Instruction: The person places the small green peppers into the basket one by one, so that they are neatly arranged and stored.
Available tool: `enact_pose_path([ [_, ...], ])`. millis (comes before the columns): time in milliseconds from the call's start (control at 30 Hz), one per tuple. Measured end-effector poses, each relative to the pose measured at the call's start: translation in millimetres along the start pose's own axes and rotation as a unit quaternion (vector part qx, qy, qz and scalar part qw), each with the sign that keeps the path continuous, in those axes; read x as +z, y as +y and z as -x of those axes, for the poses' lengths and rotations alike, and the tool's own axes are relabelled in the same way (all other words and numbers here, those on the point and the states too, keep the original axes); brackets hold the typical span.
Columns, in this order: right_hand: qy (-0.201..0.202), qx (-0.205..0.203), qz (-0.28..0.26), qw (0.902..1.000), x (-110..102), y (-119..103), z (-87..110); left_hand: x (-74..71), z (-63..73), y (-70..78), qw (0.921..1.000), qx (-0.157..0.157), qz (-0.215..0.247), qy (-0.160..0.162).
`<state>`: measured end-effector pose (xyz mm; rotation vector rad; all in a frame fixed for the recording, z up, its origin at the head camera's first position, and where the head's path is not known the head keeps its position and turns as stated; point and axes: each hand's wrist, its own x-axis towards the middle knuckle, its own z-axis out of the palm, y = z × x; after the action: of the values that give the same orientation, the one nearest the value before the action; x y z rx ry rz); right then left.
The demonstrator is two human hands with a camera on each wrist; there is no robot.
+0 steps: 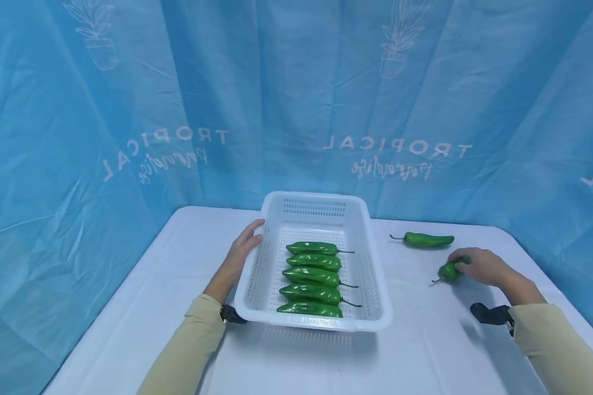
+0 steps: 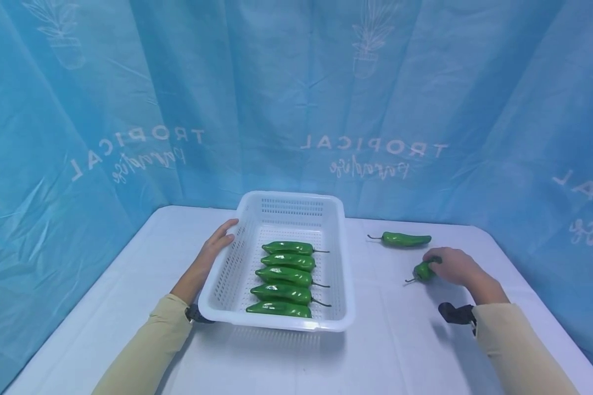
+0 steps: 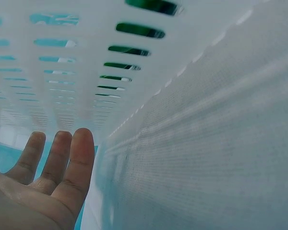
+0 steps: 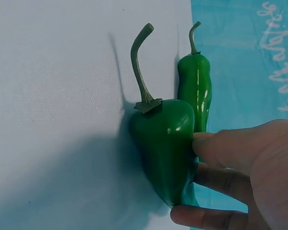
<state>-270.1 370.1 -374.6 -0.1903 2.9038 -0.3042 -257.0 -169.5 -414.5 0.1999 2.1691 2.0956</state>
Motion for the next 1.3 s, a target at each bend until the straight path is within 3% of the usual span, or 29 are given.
enact_pose_path([
  [600,0.057,-0.030,0.000,0.9979,7,3,4.8,-0.4,0.9,-0.2,1.0000,-0.002,-0.004,0.003],
  [767,0.071,-0.008,-0.014,0.9974,5,4,2.7,-0.6,0.8,0.3,1.0000,-0.001,-0.001,0.001],
  [1000,-0.008,0.044,-0.046,0.9979,2,12,0.0,-0.7,0.3,-2.0,1.0000,0.000,0.003,0.001],
  [1300,-0.048,0.024,-0.069,0.9961,1,28,4.5,-1.2,-0.5,-1.2,1.0000,0.004,0.004,-0.002],
])
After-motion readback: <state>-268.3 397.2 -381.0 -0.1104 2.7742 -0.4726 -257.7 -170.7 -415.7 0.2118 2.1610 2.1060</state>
